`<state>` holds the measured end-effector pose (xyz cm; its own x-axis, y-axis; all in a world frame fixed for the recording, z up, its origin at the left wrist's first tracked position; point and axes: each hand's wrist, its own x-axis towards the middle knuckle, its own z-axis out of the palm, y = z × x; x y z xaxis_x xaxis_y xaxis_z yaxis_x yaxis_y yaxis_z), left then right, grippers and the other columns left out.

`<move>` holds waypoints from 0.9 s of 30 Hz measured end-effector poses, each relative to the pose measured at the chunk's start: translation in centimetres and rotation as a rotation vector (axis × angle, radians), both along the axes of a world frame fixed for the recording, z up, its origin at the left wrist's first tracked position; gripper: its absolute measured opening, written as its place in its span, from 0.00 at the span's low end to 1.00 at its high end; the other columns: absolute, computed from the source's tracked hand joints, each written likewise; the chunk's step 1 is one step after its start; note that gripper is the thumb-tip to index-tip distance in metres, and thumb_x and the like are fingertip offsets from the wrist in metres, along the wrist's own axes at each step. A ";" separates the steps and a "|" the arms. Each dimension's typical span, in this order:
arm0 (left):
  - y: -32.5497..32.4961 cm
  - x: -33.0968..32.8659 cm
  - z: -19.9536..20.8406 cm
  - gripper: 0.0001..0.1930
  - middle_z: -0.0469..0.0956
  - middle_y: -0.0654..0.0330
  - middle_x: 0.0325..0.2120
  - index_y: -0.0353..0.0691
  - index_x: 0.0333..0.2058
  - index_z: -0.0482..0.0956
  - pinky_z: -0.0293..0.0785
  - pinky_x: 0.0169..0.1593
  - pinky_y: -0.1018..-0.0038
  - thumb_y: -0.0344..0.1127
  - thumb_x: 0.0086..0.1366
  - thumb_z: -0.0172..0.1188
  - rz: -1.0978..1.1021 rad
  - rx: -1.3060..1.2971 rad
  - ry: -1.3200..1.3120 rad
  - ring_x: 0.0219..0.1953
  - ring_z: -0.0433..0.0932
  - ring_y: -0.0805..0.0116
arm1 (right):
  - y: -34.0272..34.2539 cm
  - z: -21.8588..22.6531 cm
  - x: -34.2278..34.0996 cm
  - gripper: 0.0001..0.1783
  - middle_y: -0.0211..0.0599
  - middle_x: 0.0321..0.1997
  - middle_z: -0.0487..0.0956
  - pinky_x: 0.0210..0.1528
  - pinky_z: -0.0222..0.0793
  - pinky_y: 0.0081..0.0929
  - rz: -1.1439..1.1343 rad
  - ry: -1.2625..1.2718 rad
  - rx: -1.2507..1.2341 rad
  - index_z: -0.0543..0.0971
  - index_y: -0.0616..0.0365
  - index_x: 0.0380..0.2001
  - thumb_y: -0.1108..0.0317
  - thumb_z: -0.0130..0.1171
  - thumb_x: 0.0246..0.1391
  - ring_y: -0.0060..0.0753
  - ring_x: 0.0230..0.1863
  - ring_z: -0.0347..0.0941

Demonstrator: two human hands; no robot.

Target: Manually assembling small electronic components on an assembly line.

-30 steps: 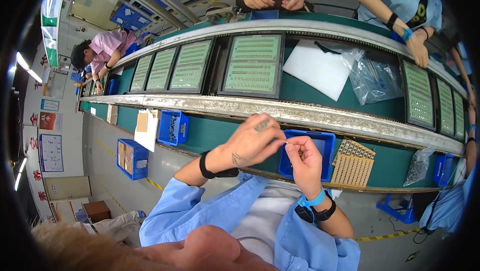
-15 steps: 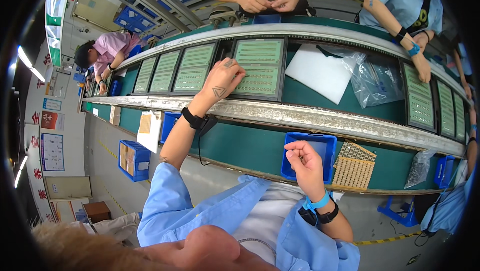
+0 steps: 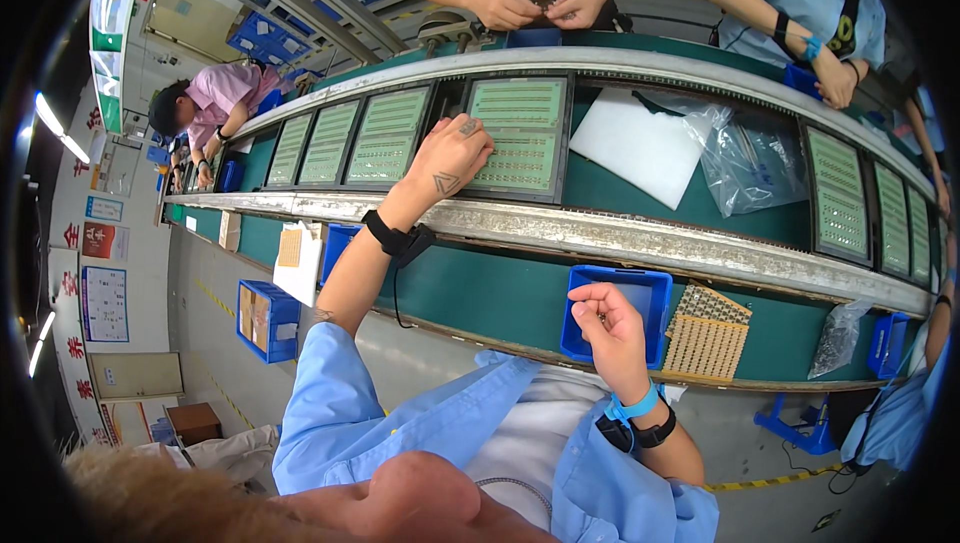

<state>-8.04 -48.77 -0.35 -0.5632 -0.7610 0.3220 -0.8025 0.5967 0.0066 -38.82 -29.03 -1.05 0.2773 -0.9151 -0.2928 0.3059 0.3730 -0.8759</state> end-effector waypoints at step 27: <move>15.0 -13.1 1.9 0.10 0.79 0.64 0.38 0.45 0.38 0.83 0.72 0.51 0.67 0.33 0.56 0.63 -0.369 0.195 0.245 0.46 0.78 0.64 | -0.9 -0.1 -1.0 0.43 0.54 0.74 0.65 0.75 0.55 0.36 -0.046 -0.804 0.177 0.60 0.69 0.72 0.39 0.35 0.74 0.41 0.73 0.63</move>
